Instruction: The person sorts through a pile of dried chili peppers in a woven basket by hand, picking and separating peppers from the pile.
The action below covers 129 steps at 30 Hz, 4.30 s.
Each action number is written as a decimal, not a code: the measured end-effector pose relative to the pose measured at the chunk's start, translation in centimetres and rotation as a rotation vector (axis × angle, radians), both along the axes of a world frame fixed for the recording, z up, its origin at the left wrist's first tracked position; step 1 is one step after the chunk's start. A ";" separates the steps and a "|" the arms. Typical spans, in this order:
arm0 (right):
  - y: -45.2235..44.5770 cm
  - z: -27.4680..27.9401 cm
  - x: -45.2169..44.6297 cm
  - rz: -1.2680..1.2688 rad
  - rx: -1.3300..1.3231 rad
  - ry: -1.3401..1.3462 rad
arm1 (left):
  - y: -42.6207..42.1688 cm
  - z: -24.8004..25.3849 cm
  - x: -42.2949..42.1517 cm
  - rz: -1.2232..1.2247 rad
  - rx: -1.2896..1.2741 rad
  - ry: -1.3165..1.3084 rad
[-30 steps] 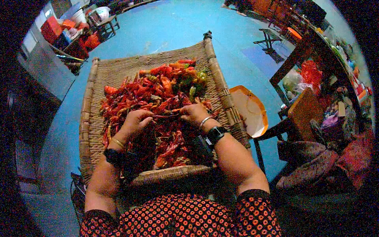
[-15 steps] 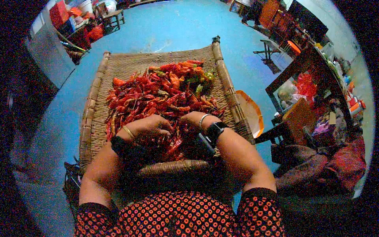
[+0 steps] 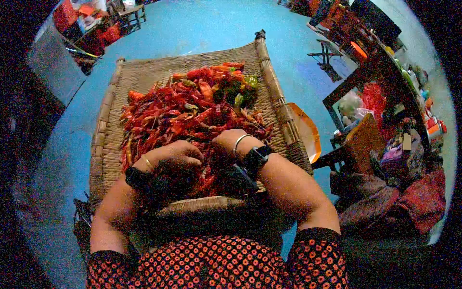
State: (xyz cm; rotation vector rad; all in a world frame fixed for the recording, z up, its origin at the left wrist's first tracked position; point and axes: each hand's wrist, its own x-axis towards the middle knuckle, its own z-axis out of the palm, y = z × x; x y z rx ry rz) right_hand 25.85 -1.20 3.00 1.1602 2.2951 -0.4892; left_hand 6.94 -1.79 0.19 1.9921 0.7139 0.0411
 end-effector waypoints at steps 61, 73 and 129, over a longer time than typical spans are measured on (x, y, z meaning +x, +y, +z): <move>4.6 1.3 1.5 -0.365 0.441 0.353 | 1.0 1.8 -0.8 0.515 0.344 -0.177; 2.7 -2.8 1.6 -0.120 0.357 0.221 | 0.9 0.1 -1.5 0.280 0.821 0.161; 4.4 4.8 16.4 -1.189 0.674 -0.135 | 0.5 0.8 0.5 0.475 0.318 -0.376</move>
